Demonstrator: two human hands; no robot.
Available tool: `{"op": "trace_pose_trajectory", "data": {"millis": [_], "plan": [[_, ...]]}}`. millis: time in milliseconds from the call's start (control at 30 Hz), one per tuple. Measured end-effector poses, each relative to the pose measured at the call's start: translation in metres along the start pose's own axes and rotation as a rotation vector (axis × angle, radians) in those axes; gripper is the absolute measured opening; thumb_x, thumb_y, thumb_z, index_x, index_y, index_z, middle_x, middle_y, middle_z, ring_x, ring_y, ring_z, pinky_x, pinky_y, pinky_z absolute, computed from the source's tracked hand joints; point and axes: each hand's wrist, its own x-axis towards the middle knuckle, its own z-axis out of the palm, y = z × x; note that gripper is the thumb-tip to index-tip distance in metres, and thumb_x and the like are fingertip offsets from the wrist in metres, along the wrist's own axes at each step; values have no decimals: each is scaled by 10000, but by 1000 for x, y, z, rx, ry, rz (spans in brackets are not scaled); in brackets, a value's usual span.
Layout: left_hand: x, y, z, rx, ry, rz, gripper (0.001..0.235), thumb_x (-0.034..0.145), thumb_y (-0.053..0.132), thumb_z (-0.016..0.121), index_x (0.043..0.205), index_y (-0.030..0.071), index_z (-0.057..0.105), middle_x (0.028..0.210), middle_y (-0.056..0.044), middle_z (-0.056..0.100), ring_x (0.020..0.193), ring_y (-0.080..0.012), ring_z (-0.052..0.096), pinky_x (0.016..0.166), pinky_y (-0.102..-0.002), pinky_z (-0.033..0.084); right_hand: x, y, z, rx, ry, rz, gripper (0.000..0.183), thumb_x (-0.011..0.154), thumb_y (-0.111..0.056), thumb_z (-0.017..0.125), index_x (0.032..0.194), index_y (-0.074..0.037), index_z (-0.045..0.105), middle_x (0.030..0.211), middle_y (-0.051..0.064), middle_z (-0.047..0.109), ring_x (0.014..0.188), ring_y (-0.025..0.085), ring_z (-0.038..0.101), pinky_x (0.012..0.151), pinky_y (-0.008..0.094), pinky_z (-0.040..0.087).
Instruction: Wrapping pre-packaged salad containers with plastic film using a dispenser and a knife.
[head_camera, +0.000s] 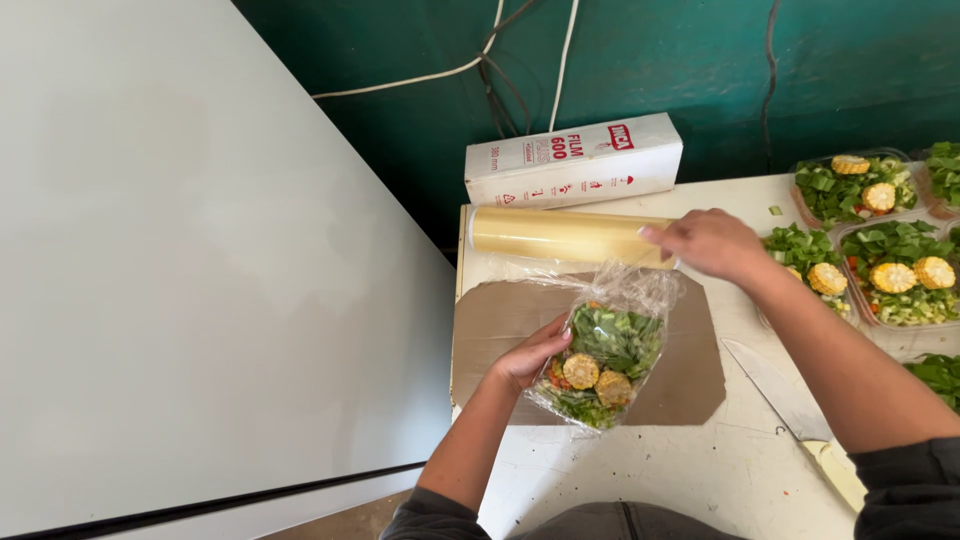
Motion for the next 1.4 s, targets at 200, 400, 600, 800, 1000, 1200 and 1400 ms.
{"op": "trace_pose_trajectory", "data": {"millis": [200, 400, 600, 800, 1000, 1200, 1400], "plan": [[-2, 6, 9, -37, 17, -6, 956, 938, 529, 661, 1652, 86, 205, 1648, -134, 365, 1505, -269, 371, 1202, -412, 362, 13, -20, 38, 43, -260, -52, 745, 860, -801, 531, 1009, -140, 840, 1017, 77, 805, 974, 258, 758, 941, 397, 572], [-5, 4, 4, 24, 15, -5, 983, 927, 540, 677, 1658, 74, 215, 1639, -142, 379, 1503, -267, 373, 1202, -407, 360, -13, -36, 33, 601, 89, -11, 431, 865, -482, 741, 999, -75, 784, 936, 65, 776, 868, 199, 715, 841, 348, 532], [-5, 5, 7, -24, 5, -29, 995, 898, 469, 742, 1645, 69, 221, 1621, -148, 395, 1491, -283, 390, 1200, -417, 370, -39, -55, 40, 515, 582, -189, 292, 1009, -262, 712, 935, 20, 718, 940, 135, 632, 754, 294, 635, 696, 405, 510], [-10, 15, 14, -24, -3, -16, 1039, 862, 395, 781, 1657, 64, 201, 1618, -143, 401, 1491, -276, 391, 1209, -407, 351, -28, -52, 32, 407, 651, -369, 272, 955, -256, 718, 936, 15, 717, 926, 152, 649, 767, 333, 646, 694, 426, 522], [-3, 21, 17, -69, -47, 69, 1077, 852, 343, 810, 1675, 51, 180, 1635, -144, 392, 1503, -270, 387, 1227, -395, 340, 14, -34, 63, 611, 256, -222, 321, 921, -317, 738, 920, 5, 748, 863, 121, 703, 735, 237, 663, 698, 378, 533], [0, 28, 20, -118, -65, 86, 1083, 843, 319, 823, 1676, 65, 179, 1616, -169, 398, 1477, -292, 413, 1200, -417, 382, 47, -21, 122, 658, -278, -28, 432, 987, -418, 684, 1075, -9, 793, 993, 144, 786, 854, 186, 680, 827, 345, 556], [4, 15, 9, -130, -15, 135, 1073, 867, 377, 813, 1673, 52, 185, 1619, -167, 410, 1485, -293, 421, 1209, -428, 383, 60, 6, 192, 1076, -480, 3, 402, 943, -297, 657, 1254, -46, 701, 1180, 95, 765, 1014, 189, 719, 918, 365, 563]]}}
